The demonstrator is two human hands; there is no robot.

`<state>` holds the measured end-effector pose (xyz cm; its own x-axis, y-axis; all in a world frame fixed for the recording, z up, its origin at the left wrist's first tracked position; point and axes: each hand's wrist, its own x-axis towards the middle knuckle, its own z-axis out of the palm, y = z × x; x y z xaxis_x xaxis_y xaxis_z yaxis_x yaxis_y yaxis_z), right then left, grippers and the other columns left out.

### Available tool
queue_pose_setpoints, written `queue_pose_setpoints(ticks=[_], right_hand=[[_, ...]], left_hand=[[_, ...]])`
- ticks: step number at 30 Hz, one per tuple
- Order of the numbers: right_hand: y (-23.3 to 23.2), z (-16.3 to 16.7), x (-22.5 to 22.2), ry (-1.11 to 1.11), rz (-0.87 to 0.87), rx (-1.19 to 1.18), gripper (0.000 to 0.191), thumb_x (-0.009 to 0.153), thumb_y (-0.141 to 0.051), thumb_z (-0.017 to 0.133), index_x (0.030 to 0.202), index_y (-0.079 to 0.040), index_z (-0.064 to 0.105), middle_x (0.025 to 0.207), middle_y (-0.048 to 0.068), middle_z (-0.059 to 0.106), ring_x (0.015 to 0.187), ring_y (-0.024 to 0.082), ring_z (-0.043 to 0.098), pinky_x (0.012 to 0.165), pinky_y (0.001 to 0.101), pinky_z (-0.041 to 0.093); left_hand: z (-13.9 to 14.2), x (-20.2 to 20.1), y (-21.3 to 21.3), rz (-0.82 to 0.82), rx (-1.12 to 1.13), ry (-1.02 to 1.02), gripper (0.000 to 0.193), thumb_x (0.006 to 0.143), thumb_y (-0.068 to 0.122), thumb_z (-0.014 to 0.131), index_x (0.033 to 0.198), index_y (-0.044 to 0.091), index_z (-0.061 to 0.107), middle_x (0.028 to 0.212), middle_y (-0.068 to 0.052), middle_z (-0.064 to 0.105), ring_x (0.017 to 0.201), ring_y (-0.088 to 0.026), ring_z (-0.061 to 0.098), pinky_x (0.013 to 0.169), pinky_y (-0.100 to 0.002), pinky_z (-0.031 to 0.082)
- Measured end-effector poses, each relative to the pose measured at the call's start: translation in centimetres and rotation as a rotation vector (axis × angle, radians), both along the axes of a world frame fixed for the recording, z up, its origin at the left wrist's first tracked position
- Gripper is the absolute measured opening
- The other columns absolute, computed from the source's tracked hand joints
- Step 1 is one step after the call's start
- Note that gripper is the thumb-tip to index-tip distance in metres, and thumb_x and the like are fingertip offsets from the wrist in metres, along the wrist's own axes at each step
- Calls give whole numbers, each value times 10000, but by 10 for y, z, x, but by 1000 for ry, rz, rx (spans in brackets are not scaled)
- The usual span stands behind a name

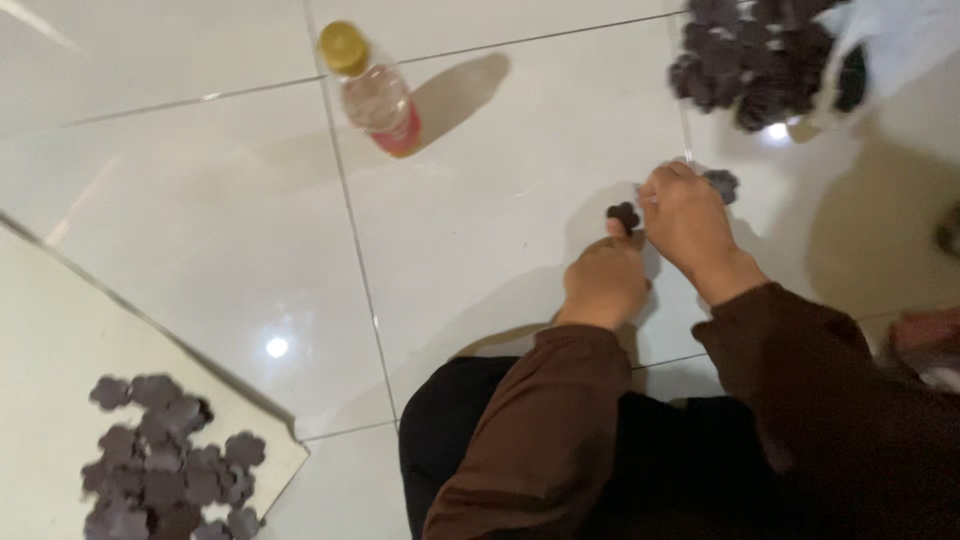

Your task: The person sits on the floor and wipes small dark flower-shaped objects with a white cloth. They handle the items one by one, rubbing them against the cloth to remove residue, and place the cleaned pieces onto a nearby board.

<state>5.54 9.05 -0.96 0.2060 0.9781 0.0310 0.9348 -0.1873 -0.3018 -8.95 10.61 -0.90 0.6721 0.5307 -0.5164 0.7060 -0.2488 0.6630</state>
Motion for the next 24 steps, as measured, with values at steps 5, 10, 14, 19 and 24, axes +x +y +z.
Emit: queue_pose_setpoints(ticks=[5,10,14,19,24], right_hand=[[0,-1,5,104,83,9,124,925,-65,640,829,6,672,932,211,691,876,395,675,816,475,538],[2,3,1,39,75,39,105,961,-79,645,909,9,669,1003,189,679,978,388,660,891,464,534],[15,12,6,91,52,-143,93,904,-89,660,906,-25,727,1028,164,686,928,358,663,852,465,533],[16,14,-6,-37,169,-132,104,946,-52,628,952,-28,730,1042,118,699,982,319,675,881,433,550],[32,32,-2,4,115,-213,102,908,-78,655,911,-37,748,1020,117,700,944,316,672,865,431,541]], left_hand=[[1,2,5,-36,84,6,839,846,165,690,1525,-82,264,1265,-218,634,1145,-322,641,884,-414,564],[2,0,3,-43,29,12,787,915,183,643,1548,-97,269,1254,-195,667,1130,-315,661,862,-433,583],[7,0,7,-55,47,62,892,904,155,651,1557,-161,133,1257,-229,633,1119,-344,645,863,-448,565],[13,0,5,-30,41,41,896,900,213,658,1540,-167,160,1210,-205,662,1095,-320,660,835,-411,575],[14,-3,5,-47,14,66,897,919,192,636,1568,-161,129,1173,-185,693,1066,-314,682,802,-415,584]])
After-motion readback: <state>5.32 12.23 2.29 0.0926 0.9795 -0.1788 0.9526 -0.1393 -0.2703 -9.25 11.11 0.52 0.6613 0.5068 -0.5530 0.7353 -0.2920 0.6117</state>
